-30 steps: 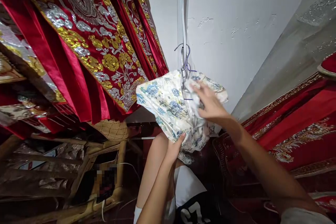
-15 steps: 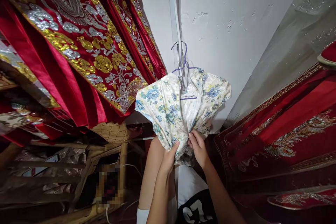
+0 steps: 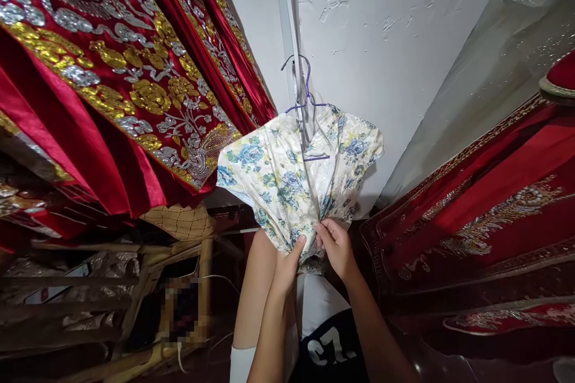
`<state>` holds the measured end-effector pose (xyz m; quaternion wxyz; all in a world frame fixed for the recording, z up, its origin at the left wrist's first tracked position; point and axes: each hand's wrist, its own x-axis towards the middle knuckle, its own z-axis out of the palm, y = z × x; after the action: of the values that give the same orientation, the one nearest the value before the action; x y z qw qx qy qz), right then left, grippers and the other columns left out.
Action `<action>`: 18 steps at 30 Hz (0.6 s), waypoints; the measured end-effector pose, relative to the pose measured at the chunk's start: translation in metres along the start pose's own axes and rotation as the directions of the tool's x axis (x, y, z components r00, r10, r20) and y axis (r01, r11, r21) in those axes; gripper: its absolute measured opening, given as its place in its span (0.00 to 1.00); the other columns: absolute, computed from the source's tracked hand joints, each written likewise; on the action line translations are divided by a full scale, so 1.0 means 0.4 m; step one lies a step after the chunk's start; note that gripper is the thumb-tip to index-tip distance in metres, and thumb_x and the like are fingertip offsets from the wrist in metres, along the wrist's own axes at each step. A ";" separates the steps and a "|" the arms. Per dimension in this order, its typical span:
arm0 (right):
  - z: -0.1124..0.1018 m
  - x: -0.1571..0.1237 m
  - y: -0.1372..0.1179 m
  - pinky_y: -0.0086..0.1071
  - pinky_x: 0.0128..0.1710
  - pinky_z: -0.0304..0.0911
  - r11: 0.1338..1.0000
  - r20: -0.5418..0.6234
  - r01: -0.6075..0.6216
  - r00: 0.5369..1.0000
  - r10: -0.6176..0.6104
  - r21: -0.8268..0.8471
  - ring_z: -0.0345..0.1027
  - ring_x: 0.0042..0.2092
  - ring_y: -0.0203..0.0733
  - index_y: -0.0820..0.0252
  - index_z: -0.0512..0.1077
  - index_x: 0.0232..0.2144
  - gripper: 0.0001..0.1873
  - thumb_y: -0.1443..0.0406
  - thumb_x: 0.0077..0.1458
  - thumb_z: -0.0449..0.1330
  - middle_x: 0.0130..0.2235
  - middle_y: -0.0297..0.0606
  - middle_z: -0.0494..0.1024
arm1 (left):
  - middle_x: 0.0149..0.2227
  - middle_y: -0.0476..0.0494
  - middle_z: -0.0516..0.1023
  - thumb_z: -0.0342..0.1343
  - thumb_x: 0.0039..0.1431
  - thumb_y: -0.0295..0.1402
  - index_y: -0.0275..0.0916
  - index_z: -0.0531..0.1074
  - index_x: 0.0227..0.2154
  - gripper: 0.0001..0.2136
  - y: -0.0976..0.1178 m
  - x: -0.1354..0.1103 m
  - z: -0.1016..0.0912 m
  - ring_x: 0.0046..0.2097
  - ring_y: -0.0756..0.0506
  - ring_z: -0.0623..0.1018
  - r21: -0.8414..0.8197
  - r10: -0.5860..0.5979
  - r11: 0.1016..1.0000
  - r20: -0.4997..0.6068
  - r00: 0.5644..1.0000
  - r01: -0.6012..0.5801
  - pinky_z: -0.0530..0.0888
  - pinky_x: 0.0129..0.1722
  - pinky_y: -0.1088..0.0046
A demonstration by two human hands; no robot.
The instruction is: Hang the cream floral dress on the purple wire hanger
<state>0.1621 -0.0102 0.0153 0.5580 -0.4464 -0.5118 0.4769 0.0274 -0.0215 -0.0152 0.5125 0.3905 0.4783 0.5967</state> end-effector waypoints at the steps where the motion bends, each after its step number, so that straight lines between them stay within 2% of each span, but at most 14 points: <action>1: -0.005 0.001 -0.005 0.31 0.28 0.54 1.000 0.011 -0.018 1.000 0.018 0.013 0.58 0.25 0.35 0.56 0.64 0.24 0.23 0.48 0.64 0.57 0.21 0.28 0.64 | 0.63 0.33 0.72 0.67 0.57 0.48 0.40 0.69 0.61 0.32 -0.009 0.000 0.003 0.68 0.32 0.68 0.049 0.040 0.998 -0.031 0.999 -0.038 0.62 0.70 0.51; 2: -0.010 0.003 -0.010 0.31 0.28 0.53 0.999 0.015 -0.038 0.999 0.037 0.017 0.57 0.24 0.35 0.55 0.63 0.23 0.23 0.49 0.64 0.58 0.20 0.28 0.63 | 0.62 0.32 0.72 0.67 0.56 0.47 0.39 0.68 0.61 0.33 -0.018 0.000 0.007 0.67 0.32 0.69 0.117 0.103 0.989 -0.094 0.990 -0.092 0.63 0.69 0.50; 3: -0.014 0.003 -0.015 0.31 0.27 0.53 0.998 0.016 -0.057 0.998 0.057 0.012 0.56 0.23 0.34 0.55 0.62 0.22 0.24 0.49 0.63 0.58 0.19 0.27 0.62 | 0.63 0.31 0.70 0.68 0.55 0.46 0.38 0.66 0.62 0.35 -0.027 -0.001 0.012 0.67 0.32 0.69 0.204 0.198 0.966 -0.184 0.963 -0.160 0.64 0.68 0.49; 4: -0.018 0.003 -0.019 0.31 0.26 0.52 0.997 0.020 -0.076 0.997 0.076 0.002 0.55 0.22 0.34 0.55 0.61 0.21 0.24 0.49 0.63 0.58 0.18 0.27 0.61 | 0.64 0.29 0.68 0.69 0.54 0.45 0.38 0.63 0.63 0.37 -0.036 -0.003 0.017 0.67 0.31 0.68 0.306 0.321 0.923 -0.274 0.907 -0.235 0.63 0.67 0.48; 5: -0.021 0.002 -0.022 0.31 0.25 0.51 0.996 0.029 -0.091 0.995 0.091 -0.011 0.54 0.22 0.33 0.55 0.60 0.20 0.25 0.49 0.62 0.58 0.18 0.27 0.61 | 0.64 0.29 0.66 0.70 0.52 0.43 0.38 0.62 0.63 0.38 -0.045 -0.004 0.024 0.67 0.31 0.67 0.407 0.454 0.860 -0.330 0.828 -0.309 0.63 0.67 0.48; 6: -0.022 -0.001 -0.024 0.30 0.24 0.50 0.994 0.045 -0.103 0.994 0.104 -0.024 0.54 0.21 0.33 0.55 0.61 0.19 0.25 0.50 0.62 0.58 0.17 0.27 0.61 | 0.63 0.29 0.65 0.70 0.52 0.42 0.38 0.62 0.62 0.38 -0.051 -0.006 0.031 0.66 0.32 0.66 0.488 0.562 0.789 -0.330 0.758 -0.373 0.62 0.67 0.49; 7: -0.021 -0.004 -0.025 0.30 0.24 0.50 0.993 0.070 -0.113 0.991 0.116 -0.035 0.54 0.21 0.33 0.56 0.62 0.19 0.24 0.51 0.61 0.59 0.17 0.27 0.62 | 0.61 0.31 0.67 0.69 0.53 0.41 0.39 0.64 0.60 0.34 -0.055 -0.007 0.039 0.65 0.33 0.67 0.529 0.625 0.734 -0.282 0.728 -0.425 0.63 0.66 0.51; 8: -0.020 -0.006 -0.026 0.30 0.23 0.51 0.991 0.105 -0.126 0.986 0.130 -0.042 0.55 0.21 0.33 0.56 0.63 0.19 0.23 0.52 0.60 0.59 0.16 0.28 0.63 | 0.56 0.33 0.70 0.66 0.57 0.41 0.39 0.67 0.56 0.26 -0.057 -0.006 0.048 0.61 0.35 0.70 0.528 0.632 0.714 -0.205 0.747 -0.459 0.66 0.64 0.54; 10: -0.017 -0.003 -0.030 0.29 0.23 0.51 0.983 0.194 -0.183 0.963 0.186 -0.035 0.55 0.20 0.33 0.57 0.66 0.19 0.21 0.54 0.59 0.60 0.15 0.29 0.65 | 0.45 0.40 0.75 0.57 0.65 0.40 0.41 0.70 0.45 0.11 -0.052 -0.002 0.065 0.49 0.40 0.76 0.456 0.520 0.765 -0.022 0.854 -0.454 0.73 0.53 0.62; 11: -0.017 0.006 -0.036 0.29 0.21 0.51 0.975 0.226 -0.224 0.949 0.221 -0.015 0.54 0.19 0.33 0.58 0.68 0.20 0.19 0.54 0.58 0.60 0.14 0.29 0.66 | 0.40 0.42 0.74 0.53 0.68 0.39 0.41 0.70 0.42 0.08 -0.047 0.002 0.072 0.43 0.42 0.76 0.427 0.442 0.800 0.057 0.895 -0.422 0.73 0.47 0.65; 12: -0.019 0.022 -0.047 0.29 0.20 0.49 0.964 0.242 -0.264 0.937 0.251 0.019 0.53 0.18 0.32 0.58 0.70 0.20 0.19 0.54 0.57 0.61 0.14 0.29 0.66 | 0.36 0.44 0.74 0.50 0.69 0.39 0.41 0.69 0.39 0.07 -0.040 0.007 0.078 0.38 0.44 0.75 0.415 0.377 0.822 0.119 0.918 -0.391 0.72 0.42 0.68; 15: -0.035 0.126 -0.124 0.27 0.17 0.47 0.950 0.188 -0.277 0.950 0.248 0.143 0.53 0.17 0.31 0.59 0.72 0.21 0.17 0.54 0.54 0.64 0.15 0.29 0.66 | 0.31 0.47 0.71 0.47 0.70 0.37 0.42 0.66 0.37 0.07 -0.024 0.024 0.084 0.32 0.44 0.72 0.478 0.275 0.793 0.272 0.922 -0.377 0.68 0.35 0.70; 18: -0.050 0.280 -0.263 0.26 0.15 0.45 0.966 0.087 -0.189 0.981 0.176 0.175 0.49 0.17 0.28 0.60 0.71 0.21 0.16 0.59 0.56 0.66 0.17 0.28 0.65 | 0.27 0.48 0.69 0.45 0.69 0.34 0.43 0.64 0.35 0.06 -0.024 0.040 0.072 0.28 0.44 0.70 0.591 0.198 0.700 0.378 0.904 -0.401 0.64 0.32 0.71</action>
<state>0.1925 0.0851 0.1337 0.5316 -0.4216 -0.4423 0.5866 0.0544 -0.0005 -0.0181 0.3006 0.7002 0.5064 0.4036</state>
